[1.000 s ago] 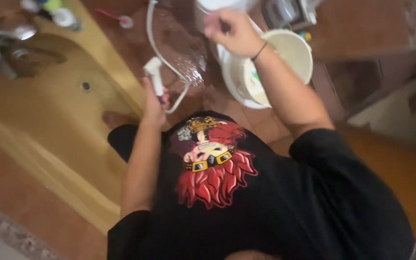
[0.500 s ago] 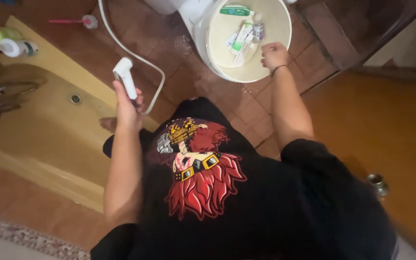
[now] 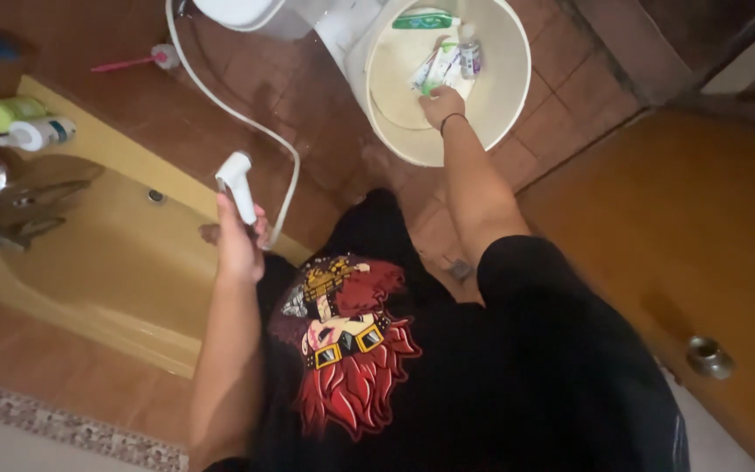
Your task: Washing and rinsing various toiletry bottles and toothpaste tubes using a bidet sprayer in a bathroom.
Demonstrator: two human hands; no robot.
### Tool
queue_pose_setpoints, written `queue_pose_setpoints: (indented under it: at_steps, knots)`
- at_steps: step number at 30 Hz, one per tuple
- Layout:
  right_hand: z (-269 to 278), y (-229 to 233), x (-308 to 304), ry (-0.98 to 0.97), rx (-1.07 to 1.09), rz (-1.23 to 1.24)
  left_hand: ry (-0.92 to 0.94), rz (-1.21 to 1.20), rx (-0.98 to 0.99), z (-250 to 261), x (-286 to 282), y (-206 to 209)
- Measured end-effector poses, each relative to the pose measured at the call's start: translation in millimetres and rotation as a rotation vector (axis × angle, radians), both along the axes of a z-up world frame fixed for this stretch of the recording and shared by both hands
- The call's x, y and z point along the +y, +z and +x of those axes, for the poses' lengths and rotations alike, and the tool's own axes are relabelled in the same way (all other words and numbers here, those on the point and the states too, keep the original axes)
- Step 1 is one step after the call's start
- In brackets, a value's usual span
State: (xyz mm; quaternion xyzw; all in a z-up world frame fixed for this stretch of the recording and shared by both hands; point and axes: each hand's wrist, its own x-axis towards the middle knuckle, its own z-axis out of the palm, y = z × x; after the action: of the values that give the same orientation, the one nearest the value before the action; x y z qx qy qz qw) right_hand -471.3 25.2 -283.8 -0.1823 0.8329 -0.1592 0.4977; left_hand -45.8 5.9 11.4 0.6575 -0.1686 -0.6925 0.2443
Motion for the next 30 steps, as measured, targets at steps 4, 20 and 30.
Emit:
queue_pose_setpoints:
  at_steps: [4,20,30]
  knots:
    - [-0.8,-28.4,-13.0,0.210,0.191,-0.128,-0.044,-0.021,-0.003,-8.5,-6.1,-6.4]
    - [-42.6,-49.6,-26.4,-0.163,0.583,-0.197,-0.091,-0.012,-0.075,-49.0,-15.3,-28.5]
    - [-53.4,-104.0,-28.3,-0.176,0.711,-0.257,0.024,0.012,-0.124,-95.1,-16.8,-11.2]
